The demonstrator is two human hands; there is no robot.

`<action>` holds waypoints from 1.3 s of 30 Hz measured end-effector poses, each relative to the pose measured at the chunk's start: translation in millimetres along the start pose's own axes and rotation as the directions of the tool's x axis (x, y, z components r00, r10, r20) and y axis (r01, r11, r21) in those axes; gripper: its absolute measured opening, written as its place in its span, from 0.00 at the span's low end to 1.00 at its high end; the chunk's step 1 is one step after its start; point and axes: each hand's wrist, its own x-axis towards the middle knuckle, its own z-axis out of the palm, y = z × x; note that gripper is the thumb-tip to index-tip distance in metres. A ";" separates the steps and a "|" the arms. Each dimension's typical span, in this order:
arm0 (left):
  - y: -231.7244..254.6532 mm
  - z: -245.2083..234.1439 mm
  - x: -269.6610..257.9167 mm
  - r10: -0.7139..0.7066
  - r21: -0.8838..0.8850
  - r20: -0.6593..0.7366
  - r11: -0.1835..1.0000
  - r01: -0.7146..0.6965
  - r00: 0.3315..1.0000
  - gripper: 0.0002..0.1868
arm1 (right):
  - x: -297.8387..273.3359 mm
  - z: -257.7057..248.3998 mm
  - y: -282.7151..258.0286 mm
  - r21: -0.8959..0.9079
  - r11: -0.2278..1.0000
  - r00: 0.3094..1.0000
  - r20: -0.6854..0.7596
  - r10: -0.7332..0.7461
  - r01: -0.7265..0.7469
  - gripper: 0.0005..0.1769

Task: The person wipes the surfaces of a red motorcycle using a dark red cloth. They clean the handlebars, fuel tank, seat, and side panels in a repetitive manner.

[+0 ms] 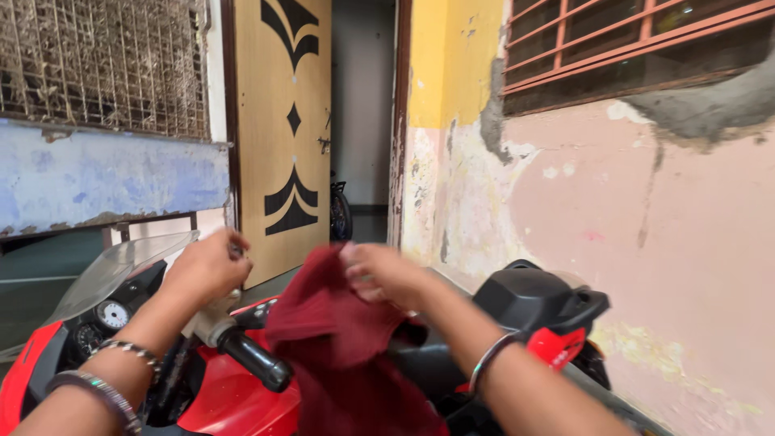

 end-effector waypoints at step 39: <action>-39.2 40.0 -4.3 -0.005 0.216 -0.052 0.976 0.017 0.999 0.25 | 11.2 144.5 44.3 -0.893 -0.065 0.758 0.415 -0.503 0.446 0.34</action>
